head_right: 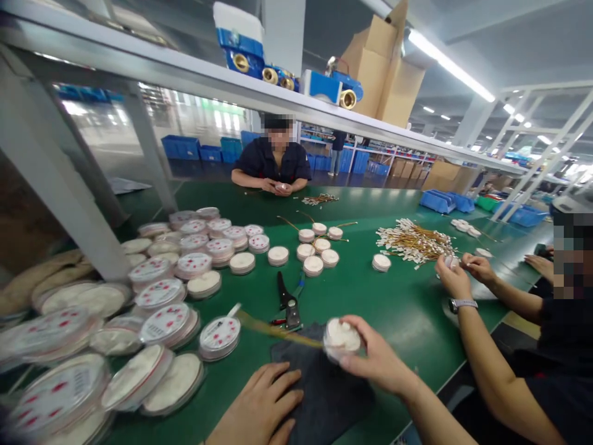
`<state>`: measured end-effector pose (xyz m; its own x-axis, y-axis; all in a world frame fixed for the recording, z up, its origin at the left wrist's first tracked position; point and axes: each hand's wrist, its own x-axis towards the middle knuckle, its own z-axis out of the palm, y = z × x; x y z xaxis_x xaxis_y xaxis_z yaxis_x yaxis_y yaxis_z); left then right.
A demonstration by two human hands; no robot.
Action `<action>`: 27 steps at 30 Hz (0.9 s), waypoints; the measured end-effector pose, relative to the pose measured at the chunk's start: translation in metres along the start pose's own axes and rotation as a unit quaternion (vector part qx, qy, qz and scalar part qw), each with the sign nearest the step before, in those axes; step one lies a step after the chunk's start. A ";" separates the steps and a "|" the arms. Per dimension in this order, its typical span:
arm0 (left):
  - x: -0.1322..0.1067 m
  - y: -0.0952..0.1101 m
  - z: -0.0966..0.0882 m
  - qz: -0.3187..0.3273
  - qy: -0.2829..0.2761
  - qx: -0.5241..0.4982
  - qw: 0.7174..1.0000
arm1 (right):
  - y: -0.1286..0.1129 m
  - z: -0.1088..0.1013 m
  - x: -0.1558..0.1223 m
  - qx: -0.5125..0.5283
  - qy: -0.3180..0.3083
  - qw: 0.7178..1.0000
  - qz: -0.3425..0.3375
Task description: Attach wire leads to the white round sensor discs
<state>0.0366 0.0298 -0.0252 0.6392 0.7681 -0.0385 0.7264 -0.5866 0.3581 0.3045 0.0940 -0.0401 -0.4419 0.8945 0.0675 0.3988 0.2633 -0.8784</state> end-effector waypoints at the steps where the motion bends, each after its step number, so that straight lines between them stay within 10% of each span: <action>1: -0.005 0.001 0.001 -0.002 0.000 -0.002 1.000 | 0.000 0.010 -0.013 -0.011 -0.039 0.999 -0.002; 8: -0.016 0.012 0.010 -0.010 0.004 0.006 1.000 | -0.043 -0.013 0.009 -0.200 -0.230 0.950 -0.064; 18: -0.003 -0.005 0.007 0.009 0.036 0.032 0.999 | -0.083 0.043 0.166 -0.313 -0.053 0.948 -0.014; 27: -0.011 0.006 -0.011 -0.017 0.061 0.009 0.998 | -0.042 -0.017 0.138 -0.361 -0.013 0.926 0.111</action>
<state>0.0308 0.0207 -0.0126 0.5790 0.8128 0.0641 0.7523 -0.5630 0.3421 0.2406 0.2123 0.0146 -0.2999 0.9492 -0.0955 0.9111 0.2552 -0.3238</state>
